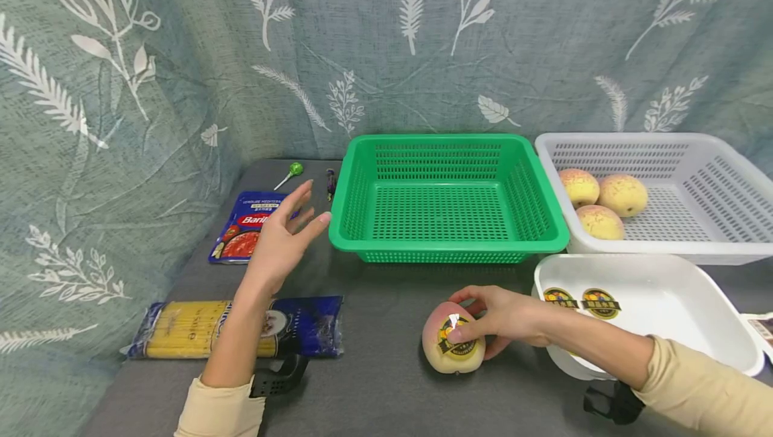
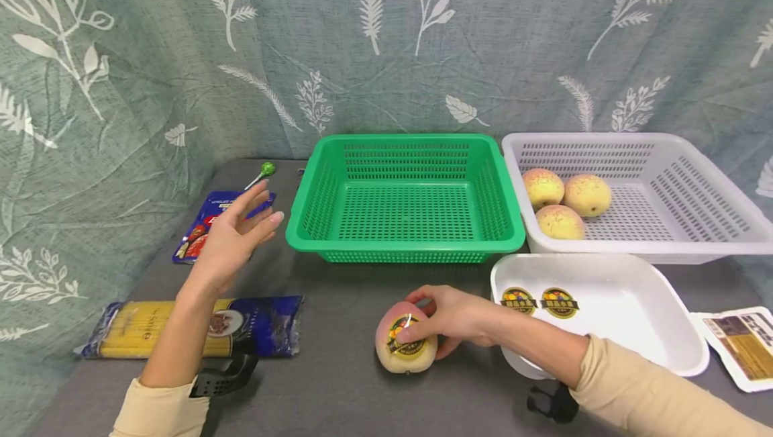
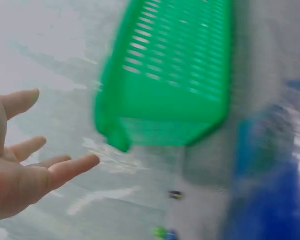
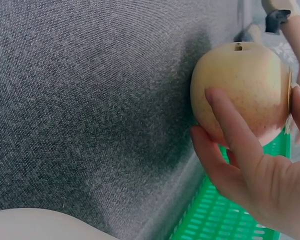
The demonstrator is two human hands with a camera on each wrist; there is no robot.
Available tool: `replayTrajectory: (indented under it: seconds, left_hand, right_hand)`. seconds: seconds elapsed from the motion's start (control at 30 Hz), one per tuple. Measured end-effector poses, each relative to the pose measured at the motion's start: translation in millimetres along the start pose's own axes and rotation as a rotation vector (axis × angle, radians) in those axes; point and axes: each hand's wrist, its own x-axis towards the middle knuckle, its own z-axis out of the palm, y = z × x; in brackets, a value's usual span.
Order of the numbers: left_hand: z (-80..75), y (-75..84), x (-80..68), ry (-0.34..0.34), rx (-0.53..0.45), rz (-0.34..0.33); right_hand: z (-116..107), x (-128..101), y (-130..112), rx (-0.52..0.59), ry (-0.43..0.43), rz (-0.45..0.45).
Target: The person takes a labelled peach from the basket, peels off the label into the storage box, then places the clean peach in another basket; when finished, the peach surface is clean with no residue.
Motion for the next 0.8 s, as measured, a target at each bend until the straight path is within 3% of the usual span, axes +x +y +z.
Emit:
replayTrajectory:
  seconds: [0.07,0.13,0.27,0.4,0.47,0.67,0.8]
  left_hand:
    - [2.7,10.0,-6.7,0.0,0.021,0.045]
    - [10.7,17.3,-13.0,-0.063,-0.005,0.093]
    - [37.7,21.7,-23.2,-0.306,-0.03,0.108]
    - [67.1,12.1,-27.9,-0.566,0.024,0.032]
    - [79.7,4.5,-28.4,-0.649,0.055,-0.01]
    - [105.3,-16.2,-29.0,-0.718,0.067,-0.096]
    - [116.0,-22.9,-30.6,-0.725,0.053,-0.1]
  right_hand:
    - [0.5,-0.8,0.3,0.006,0.009,-0.001]
    - [0.9,-1.3,0.6,0.014,0.01,-0.007]
    - [1.1,-1.4,0.4,0.025,0.021,-0.003]
    - [0.9,-0.6,1.0,0.026,0.042,0.01]
    - [0.6,0.0,1.5,0.026,0.051,0.016]
    - [0.2,0.4,4.3,0.025,0.063,0.011]
    - [0.2,0.2,5.2,0.032,0.074,-0.001]
